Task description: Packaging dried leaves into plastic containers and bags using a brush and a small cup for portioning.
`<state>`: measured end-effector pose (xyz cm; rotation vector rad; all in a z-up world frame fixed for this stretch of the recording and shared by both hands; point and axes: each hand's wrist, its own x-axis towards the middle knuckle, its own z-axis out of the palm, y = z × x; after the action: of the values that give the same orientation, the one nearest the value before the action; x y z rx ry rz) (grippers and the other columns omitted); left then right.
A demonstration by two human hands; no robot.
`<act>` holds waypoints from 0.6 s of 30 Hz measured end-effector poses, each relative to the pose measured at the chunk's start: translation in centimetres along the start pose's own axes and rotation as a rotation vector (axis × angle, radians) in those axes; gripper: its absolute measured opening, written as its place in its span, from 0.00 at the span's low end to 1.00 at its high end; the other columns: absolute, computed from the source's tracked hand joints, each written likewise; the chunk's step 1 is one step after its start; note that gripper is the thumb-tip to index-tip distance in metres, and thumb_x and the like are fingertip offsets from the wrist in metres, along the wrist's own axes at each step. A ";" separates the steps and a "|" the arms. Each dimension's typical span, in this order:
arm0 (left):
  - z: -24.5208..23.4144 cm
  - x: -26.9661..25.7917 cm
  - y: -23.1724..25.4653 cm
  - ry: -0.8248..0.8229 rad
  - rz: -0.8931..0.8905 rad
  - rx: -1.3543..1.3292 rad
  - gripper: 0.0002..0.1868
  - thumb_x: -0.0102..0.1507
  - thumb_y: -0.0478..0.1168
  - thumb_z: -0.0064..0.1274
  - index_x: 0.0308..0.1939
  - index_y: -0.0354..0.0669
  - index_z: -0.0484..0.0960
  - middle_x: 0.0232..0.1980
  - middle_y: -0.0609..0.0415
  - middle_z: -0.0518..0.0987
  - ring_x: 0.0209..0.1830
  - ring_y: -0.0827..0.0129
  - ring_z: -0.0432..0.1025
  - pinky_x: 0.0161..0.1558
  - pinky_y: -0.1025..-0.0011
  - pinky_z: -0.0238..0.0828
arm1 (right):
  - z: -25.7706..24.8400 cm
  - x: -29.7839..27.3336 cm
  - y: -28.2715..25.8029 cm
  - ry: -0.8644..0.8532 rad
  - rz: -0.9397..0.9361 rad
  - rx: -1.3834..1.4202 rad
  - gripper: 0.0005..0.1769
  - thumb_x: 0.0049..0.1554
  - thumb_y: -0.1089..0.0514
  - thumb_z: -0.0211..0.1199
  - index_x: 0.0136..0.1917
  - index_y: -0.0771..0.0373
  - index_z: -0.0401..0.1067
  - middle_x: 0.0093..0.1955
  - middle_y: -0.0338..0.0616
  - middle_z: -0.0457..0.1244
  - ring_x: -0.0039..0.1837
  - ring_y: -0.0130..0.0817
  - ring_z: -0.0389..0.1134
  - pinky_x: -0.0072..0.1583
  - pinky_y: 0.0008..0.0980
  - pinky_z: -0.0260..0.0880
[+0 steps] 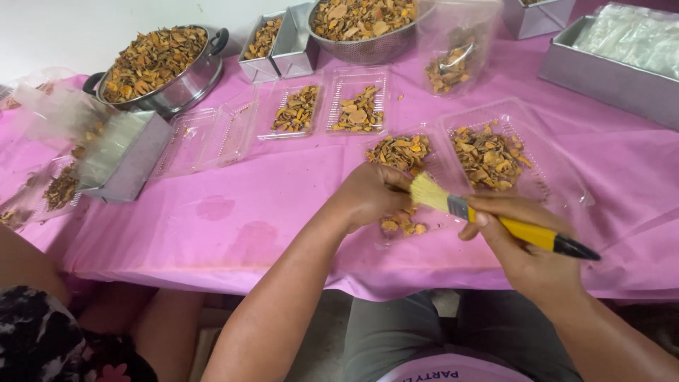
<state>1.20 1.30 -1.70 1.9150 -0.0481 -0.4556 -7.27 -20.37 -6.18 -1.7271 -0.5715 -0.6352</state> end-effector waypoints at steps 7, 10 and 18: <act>-0.3 2.3 -3.7 -0.033 -0.055 -0.374 0.14 0.56 0.24 0.63 0.46 0.25 0.85 0.40 0.36 0.85 0.37 0.52 0.82 0.41 0.64 0.86 | -1.8 0.2 1.6 0.006 0.070 -0.031 0.09 0.64 0.66 0.57 0.54 0.72 0.76 0.37 0.45 0.70 0.46 0.35 0.70 0.60 0.34 0.69; 0.1 3.6 -5.1 -0.091 -0.058 -0.545 0.09 0.58 0.21 0.60 0.42 0.27 0.84 0.42 0.40 0.85 0.38 0.51 0.82 0.42 0.60 0.86 | -1.4 0.9 1.8 0.084 0.060 0.099 0.10 0.66 0.68 0.54 0.57 0.78 0.70 0.38 0.57 0.68 0.43 0.43 0.72 0.63 0.40 0.71; -0.3 3.9 -5.2 0.011 -0.032 -0.780 0.09 0.59 0.23 0.60 0.44 0.29 0.83 0.45 0.37 0.85 0.43 0.54 0.81 0.48 0.63 0.84 | -1.7 0.1 2.4 0.009 0.163 -0.002 0.12 0.64 0.63 0.57 0.56 0.70 0.77 0.34 0.43 0.71 0.42 0.29 0.71 0.60 0.29 0.68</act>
<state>4.01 2.63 -7.44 1.1514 0.1494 -0.4055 -5.82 -22.59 -7.41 -1.7512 -0.4188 -0.5282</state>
